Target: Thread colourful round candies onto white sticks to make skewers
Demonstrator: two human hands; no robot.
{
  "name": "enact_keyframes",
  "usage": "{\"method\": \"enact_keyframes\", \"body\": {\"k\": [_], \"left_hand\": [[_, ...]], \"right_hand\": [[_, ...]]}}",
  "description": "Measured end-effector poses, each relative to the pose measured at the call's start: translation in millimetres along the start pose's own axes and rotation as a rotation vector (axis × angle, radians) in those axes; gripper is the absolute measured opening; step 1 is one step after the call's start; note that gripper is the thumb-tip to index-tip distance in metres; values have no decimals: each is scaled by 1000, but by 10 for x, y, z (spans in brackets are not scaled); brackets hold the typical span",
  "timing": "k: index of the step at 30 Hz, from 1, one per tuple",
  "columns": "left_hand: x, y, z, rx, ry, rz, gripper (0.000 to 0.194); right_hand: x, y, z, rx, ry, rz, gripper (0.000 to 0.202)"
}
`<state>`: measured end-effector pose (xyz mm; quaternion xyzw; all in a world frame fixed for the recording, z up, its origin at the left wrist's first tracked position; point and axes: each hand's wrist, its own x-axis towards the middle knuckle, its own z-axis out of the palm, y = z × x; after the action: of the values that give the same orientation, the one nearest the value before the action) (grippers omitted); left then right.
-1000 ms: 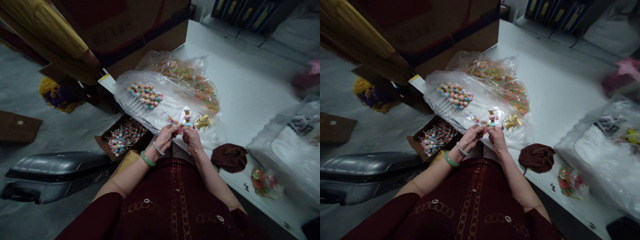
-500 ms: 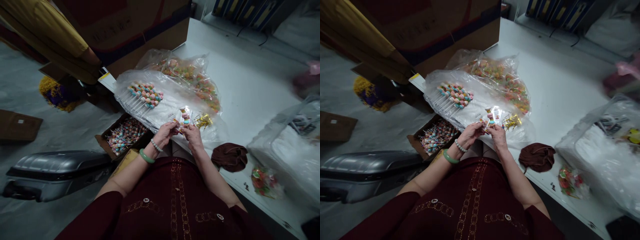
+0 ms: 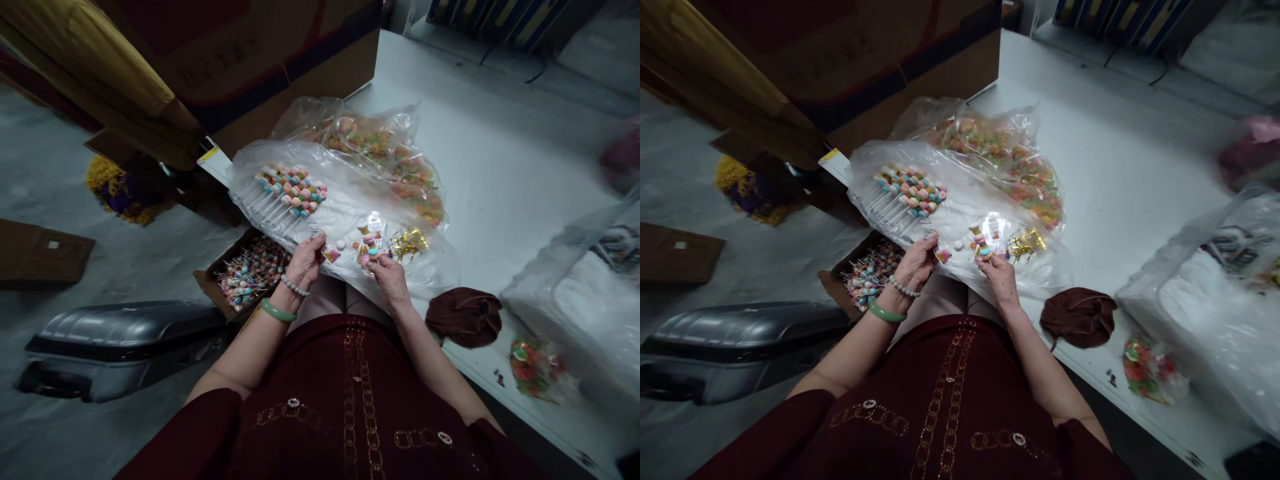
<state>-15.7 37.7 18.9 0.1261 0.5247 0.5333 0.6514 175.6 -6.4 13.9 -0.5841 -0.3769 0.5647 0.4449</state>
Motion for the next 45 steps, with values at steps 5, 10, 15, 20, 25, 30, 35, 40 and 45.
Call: {"method": "enact_keyframes", "body": {"k": [5,10,15,20,25,30,35,40,45], "left_hand": [[-89,-136,125,95,11,41,41],[-265,-207,261,94,-91,174,39],[-389,-252,248,15,-220,14,37],[-341,-133,133,3,-204,-95,29],[-99,155,-50,15,-21,141,29],[9,102,-6,152,-21,97,31],[92,-128,121,448,-20,213,38],[209,-218,110,871,-58,432,19],[215,-188,86,763,-44,376,19]], "right_hand": [[-81,-58,134,45,-28,34,23],[-20,-125,341,87,-30,16,21],[72,-33,421,86,8,7,13],[50,20,304,-7,12,-74,19],[-43,-21,-92,-625,153,-115,26],[-170,-19,-315,-947,153,-116,26],[-214,89,-320,-912,124,-105,23],[-165,163,-352,-853,115,-101,23],[-156,150,-323,-788,89,-91,24]]}}
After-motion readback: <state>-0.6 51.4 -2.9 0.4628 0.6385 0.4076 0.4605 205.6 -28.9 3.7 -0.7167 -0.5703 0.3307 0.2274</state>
